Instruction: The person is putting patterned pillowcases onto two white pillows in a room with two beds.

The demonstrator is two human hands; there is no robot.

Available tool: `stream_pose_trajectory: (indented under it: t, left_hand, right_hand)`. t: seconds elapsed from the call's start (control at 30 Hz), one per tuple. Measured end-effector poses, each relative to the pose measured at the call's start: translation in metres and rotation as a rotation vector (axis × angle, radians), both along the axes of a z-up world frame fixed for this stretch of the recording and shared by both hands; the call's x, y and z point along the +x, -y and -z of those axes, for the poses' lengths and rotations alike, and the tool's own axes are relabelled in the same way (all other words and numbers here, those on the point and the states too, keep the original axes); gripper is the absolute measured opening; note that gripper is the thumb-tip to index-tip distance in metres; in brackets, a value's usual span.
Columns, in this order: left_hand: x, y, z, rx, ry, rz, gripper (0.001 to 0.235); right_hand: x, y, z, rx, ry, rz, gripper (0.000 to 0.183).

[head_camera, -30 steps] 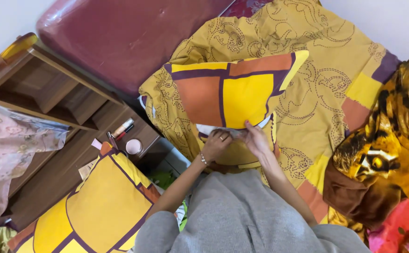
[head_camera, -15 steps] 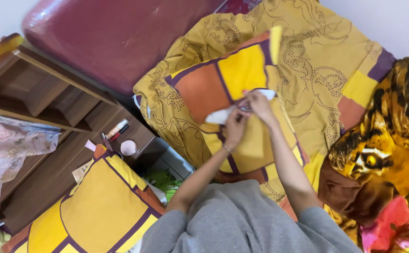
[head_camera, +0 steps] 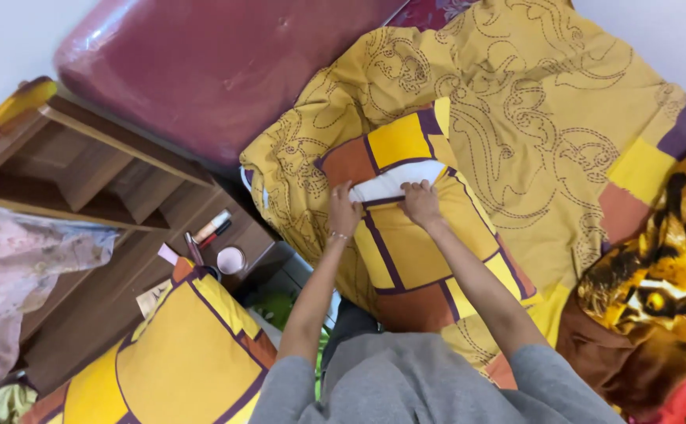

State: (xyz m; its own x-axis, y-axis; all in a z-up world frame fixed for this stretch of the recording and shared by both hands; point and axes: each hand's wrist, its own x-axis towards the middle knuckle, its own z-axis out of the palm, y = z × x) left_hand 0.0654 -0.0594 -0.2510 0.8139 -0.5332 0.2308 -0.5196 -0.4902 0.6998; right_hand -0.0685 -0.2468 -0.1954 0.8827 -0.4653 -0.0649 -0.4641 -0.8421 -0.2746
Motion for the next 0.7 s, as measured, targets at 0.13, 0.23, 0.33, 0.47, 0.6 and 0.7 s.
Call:
stream_pose_trajectory:
  t: [0.13, 0.23, 0.33, 0.47, 0.6, 0.7]
  left_hand:
    - [0.03, 0.029, 0.007, 0.194, -0.019, 0.043, 0.059]
    - [0.047, 0.044, 0.023, 0.273, -0.066, 0.084, 0.068]
    - [0.059, 0.05, 0.047, 0.404, 0.225, 0.255, 0.06]
    - [0.064, 0.038, 0.029, 0.428, 0.15, 0.423, 0.032]
    - [0.063, 0.022, -0.001, 0.486, 0.186, 0.376, 0.043]
    - [0.057, 0.014, 0.013, 0.507, 0.057, 0.316, 0.047]
  right_hand:
    - [0.04, -0.015, 0.017, -0.061, -0.321, -0.052, 0.04]
    - [0.055, -0.018, 0.021, -0.165, -0.396, -0.108, 0.018]
    - [0.065, -0.017, 0.003, -0.149, -0.119, -0.102, 0.02]
    - [0.075, -0.016, 0.006, -0.002, 0.19, -0.037, 0.014]
    - [0.071, -0.031, -0.005, 0.058, 0.356, -0.095, 0.011]
    - [0.057, -0.059, -0.019, 0.148, 0.245, -0.086, 0.038]
